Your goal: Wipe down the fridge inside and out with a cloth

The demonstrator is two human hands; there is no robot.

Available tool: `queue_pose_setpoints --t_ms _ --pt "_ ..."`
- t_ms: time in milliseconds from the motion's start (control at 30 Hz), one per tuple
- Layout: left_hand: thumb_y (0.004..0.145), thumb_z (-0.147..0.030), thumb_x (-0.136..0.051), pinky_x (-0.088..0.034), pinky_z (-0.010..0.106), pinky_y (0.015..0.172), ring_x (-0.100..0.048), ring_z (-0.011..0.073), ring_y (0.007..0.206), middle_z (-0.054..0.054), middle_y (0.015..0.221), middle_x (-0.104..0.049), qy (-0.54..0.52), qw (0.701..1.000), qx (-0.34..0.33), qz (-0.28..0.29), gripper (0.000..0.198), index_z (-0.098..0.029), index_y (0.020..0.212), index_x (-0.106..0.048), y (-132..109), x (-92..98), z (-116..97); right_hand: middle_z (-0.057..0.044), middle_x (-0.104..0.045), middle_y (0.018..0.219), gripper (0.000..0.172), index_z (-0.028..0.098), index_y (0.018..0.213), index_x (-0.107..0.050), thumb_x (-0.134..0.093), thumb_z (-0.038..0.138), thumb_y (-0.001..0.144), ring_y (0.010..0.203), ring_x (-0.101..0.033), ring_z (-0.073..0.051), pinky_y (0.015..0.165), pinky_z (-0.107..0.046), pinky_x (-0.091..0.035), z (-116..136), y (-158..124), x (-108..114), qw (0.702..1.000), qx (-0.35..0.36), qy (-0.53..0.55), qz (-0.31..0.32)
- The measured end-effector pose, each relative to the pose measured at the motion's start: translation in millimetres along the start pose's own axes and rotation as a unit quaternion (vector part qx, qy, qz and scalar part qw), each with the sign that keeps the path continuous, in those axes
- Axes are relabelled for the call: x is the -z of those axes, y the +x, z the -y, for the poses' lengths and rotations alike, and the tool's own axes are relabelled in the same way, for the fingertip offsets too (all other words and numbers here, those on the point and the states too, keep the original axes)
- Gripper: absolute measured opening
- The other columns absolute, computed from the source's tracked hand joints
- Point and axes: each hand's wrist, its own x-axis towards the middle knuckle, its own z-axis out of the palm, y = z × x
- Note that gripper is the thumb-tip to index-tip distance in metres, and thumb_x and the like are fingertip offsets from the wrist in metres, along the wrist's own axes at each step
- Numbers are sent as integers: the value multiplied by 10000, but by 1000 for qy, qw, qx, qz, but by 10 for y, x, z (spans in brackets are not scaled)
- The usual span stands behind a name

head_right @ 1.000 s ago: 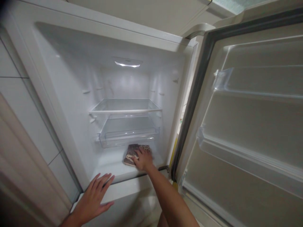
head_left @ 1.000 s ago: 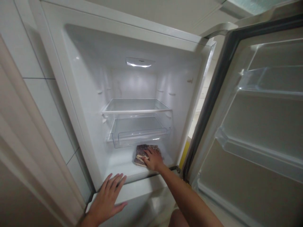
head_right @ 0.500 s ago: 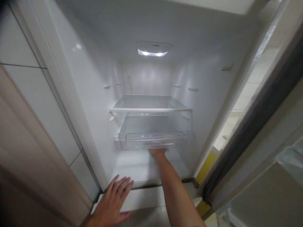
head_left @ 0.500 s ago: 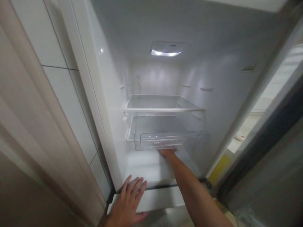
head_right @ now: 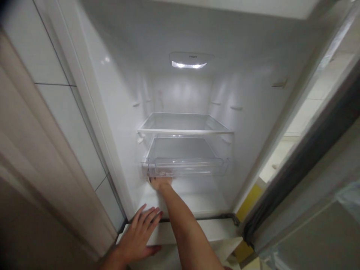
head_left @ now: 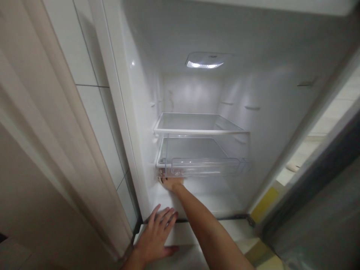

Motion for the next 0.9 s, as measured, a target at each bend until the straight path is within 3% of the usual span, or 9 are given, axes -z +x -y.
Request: queue_pose_setpoints --t_ms 133,233,400,533,633,733,833,900 --pt "949 -850 -458 -56 570 1343 -497 321 1420 135 1515 -639 16 999 -3 -31 968 -178 1645 -468 -2 28 8 -95 -609 1560 483 285 1438 -682 -561 529 1038 1458 -508 -331 1237 -564 -331 -71 -510 133 998 61 -22 23" --pt "941 -841 -491 -110 547 1337 -530 315 1373 131 1466 -661 22 998 8 -57 947 -199 1637 -484 -4 7 -32 -37 -591 1581 502 360 1441 -666 -556 627 1031 1451 -505 -297 1222 -516 -341 -234 -922 253 994 98 -31 30" --pt "900 -818 -597 -226 531 1318 -602 309 1254 109 1315 -712 -19 992 42 -117 880 -232 1556 -572 15 -52 -125 -58 -676 1428 522 349 1415 -667 -524 684 1041 1334 -568 -302 1154 -496 -389 -628 -1504 410 994 94 -46 -20" --pt "893 -794 -633 -228 533 1329 -589 324 1336 131 1462 -662 -54 989 40 -130 939 -227 1626 -482 46 -46 -132 -70 -666 1443 498 342 1420 -661 -527 647 1050 1335 -566 -311 1168 -502 -375 -1029 -1787 619 995 46 -66 -56" --pt "903 -749 -651 -239 545 1327 -599 328 1331 124 1495 -651 -66 988 41 -135 977 -245 1693 -374 56 -60 -128 -89 -640 1498 502 342 1456 -654 -482 612 1070 1382 -555 -327 1197 -511 -357 -1309 -1821 801 992 -59 -78 -82" --pt "891 -741 -667 -245 565 1324 -596 338 1335 122 1500 -648 -66 988 45 -135 1021 -255 1718 -318 56 -83 -131 -138 -563 1598 580 296 1537 -612 -456 606 1072 1443 -529 -364 1210 -532 -358 -1508 -1680 903 981 -147 -84 -100" --pt "884 -764 -663 -198 563 1343 -585 339 1343 125 1510 -645 -46 990 29 -133 1039 -235 1714 -331 52 -82 -107 -144 -523 1641 617 273 1577 -579 -491 598 1060 1485 -497 -363 1237 -517 -343 -1622 -1416 906 974 -170 -91 -115" --pt "903 -757 -640 -157 560 1357 -575 334 1347 123 1514 -646 -27 991 13 -128 1009 -214 1705 -355 48 -77 -70 -148 -584 1584 582 254 1519 -638 -525 583 1052 1462 -519 -353 1245 -499 -340 -1677 -1203 891 973 -170 -96 -124"
